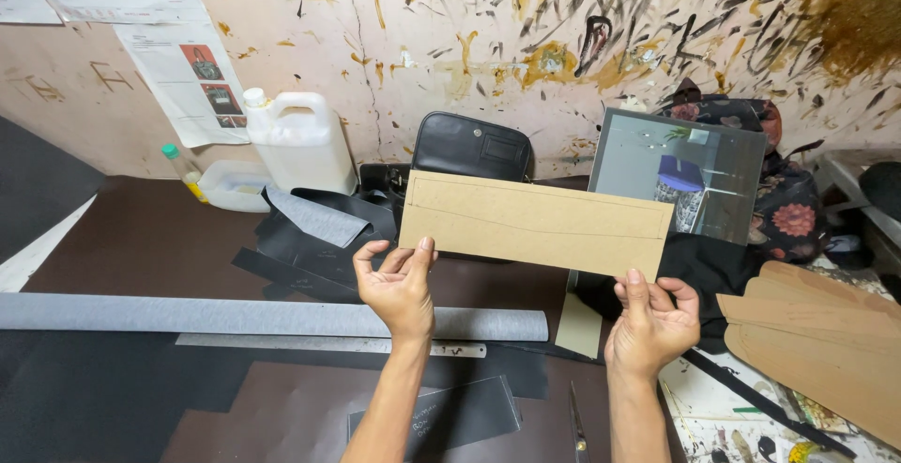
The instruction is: Inspecting a leather bag and preparing leather components using templates, scissors, and a ruler.
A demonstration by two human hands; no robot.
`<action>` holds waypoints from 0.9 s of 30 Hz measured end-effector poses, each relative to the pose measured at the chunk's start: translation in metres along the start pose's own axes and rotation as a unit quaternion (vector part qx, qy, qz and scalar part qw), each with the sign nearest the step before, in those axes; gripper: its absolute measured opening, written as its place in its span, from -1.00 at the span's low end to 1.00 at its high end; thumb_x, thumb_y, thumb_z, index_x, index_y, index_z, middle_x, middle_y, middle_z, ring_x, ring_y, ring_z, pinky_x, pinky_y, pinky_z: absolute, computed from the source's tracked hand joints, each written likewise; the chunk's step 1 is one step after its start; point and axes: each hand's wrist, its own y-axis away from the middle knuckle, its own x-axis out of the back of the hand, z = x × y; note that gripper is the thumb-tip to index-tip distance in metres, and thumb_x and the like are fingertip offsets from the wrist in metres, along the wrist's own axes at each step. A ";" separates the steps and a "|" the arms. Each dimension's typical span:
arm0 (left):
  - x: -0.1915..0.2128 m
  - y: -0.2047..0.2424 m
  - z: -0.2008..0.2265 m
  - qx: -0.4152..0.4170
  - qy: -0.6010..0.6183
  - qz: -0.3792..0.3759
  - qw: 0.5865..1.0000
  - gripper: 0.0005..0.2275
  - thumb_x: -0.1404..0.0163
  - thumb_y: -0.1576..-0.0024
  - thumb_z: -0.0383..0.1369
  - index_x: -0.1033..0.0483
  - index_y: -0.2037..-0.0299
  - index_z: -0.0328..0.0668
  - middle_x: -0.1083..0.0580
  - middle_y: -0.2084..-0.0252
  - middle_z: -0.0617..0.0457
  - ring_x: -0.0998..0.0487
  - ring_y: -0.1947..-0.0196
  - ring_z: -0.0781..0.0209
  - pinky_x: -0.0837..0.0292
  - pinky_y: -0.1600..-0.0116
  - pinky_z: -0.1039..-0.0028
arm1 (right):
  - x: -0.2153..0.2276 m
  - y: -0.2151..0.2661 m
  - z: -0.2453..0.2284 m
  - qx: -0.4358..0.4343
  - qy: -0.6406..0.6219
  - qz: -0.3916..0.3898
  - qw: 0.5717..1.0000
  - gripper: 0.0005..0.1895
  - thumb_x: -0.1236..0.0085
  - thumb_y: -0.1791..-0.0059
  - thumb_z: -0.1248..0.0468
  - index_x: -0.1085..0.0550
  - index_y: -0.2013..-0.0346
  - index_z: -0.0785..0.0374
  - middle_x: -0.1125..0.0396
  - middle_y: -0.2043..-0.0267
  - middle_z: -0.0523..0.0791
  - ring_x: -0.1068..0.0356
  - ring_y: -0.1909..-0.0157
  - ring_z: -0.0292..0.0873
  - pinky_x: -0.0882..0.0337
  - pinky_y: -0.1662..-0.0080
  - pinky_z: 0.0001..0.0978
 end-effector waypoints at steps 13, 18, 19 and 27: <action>-0.008 0.033 0.007 -0.120 -0.116 -0.064 0.984 -0.80 -0.31 0.02 -0.48 -0.63 0.22 -0.35 -0.66 0.32 -0.06 -0.68 0.38 0.27 -0.70 0.21 0.53 | -0.013 0.007 -0.010 -0.084 0.117 -0.081 0.986 -0.42 -0.32 0.15 0.42 -0.28 -0.11 0.31 -0.29 -0.28 0.27 -0.40 -0.28 0.08 -0.43 -0.31 -0.23; -0.019 0.037 0.041 -0.544 -0.191 -0.235 0.783 -0.92 -0.06 -0.20 -0.51 -0.61 0.17 -0.24 -0.62 0.15 -0.08 -0.55 0.30 0.02 -0.56 0.18 0.39 | -0.014 0.031 -0.025 -0.054 0.082 -0.344 0.934 -0.34 -0.30 0.10 0.30 -0.25 -0.22 0.41 -0.27 -0.34 0.11 -0.31 -0.36 0.03 -0.30 -0.37 -0.16; -0.020 0.039 0.044 -0.587 -0.229 -0.232 0.741 -0.94 -0.14 -0.20 -0.50 -0.65 0.18 -0.15 -0.63 0.10 0.05 -0.40 0.40 0.16 -0.44 0.30 0.53 | -0.012 0.040 -0.029 -0.067 -0.013 -0.446 0.893 -0.32 -0.26 0.05 0.32 -0.22 -0.28 0.53 -0.30 -0.29 0.15 -0.33 -0.32 0.05 -0.33 -0.34 -0.19; -0.028 0.050 0.042 -0.640 -0.239 -0.266 0.680 -0.92 -0.08 -0.24 -0.47 -0.66 0.21 -0.14 -0.64 0.12 0.18 -0.31 0.42 0.27 -0.32 0.40 0.57 | -0.036 0.071 -0.057 -0.085 -0.002 -0.379 0.922 -0.54 -0.28 0.02 0.17 -0.50 -0.01 0.52 -0.51 -0.03 0.08 -0.50 -0.09 -0.06 -0.50 -0.12 -0.31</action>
